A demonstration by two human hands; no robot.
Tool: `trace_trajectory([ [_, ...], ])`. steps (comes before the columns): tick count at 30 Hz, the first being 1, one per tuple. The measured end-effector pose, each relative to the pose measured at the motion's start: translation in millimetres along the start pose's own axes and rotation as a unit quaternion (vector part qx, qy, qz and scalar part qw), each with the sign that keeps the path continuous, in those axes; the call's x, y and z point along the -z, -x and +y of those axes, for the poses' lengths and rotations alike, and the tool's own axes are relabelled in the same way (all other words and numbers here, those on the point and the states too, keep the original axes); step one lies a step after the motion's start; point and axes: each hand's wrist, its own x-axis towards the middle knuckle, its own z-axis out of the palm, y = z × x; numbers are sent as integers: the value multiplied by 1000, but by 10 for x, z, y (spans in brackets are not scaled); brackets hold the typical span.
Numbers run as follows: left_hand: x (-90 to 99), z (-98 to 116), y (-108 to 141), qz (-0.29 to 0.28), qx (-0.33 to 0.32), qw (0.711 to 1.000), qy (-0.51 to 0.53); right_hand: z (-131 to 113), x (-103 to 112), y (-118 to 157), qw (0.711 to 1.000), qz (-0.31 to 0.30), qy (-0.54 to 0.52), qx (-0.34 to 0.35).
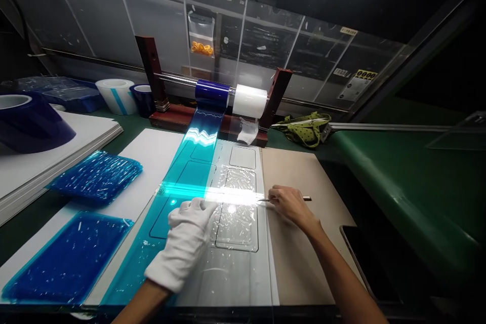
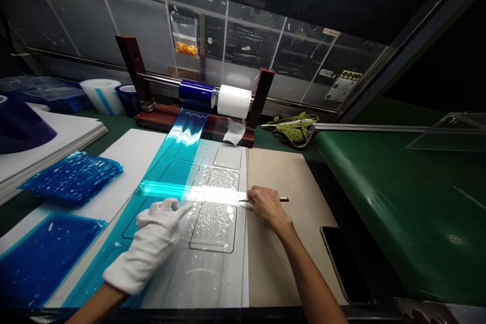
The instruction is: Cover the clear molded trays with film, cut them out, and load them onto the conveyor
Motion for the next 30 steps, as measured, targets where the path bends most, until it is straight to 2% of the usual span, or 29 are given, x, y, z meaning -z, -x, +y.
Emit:
trace_trajectory([
  [3, 112, 78, 286, 16, -21, 997, -77, 118, 68, 177, 999, 2, 2, -39],
  [5, 119, 65, 528, 38, -54, 986, -156, 161, 96, 339, 998, 3, -11, -64],
  [8, 5, -56, 931, 91, -134, 950, -268, 161, 88, 643, 994, -1, -55, -91],
  [11, -174, -214, 1254, 122, -208, 937, -253, 83, 22, 954, 988, -12, -108, -114],
  [13, -266, -288, 1361, 154, -238, 925, -252, -3, -37, 1125, 982, -19, -139, -124],
  [16, -320, -334, 1382, 213, -261, 900, -276, -147, -101, 1316, 976, -27, -178, -126],
  [22, -290, -335, 1416, 224, -259, 901, -267, -345, -117, 1566, 957, -24, -253, -141],
  [26, -222, -310, 1384, 292, -250, 879, -282, -417, -129, 1689, 940, -31, -303, -154],
  [28, -150, -284, 1297, 308, -279, 874, -252, -443, -141, 1728, 935, -31, -313, -164],
  [30, -67, -252, 1210, 300, -326, 870, -214, -461, -153, 1745, 934, -29, -315, -167],
])
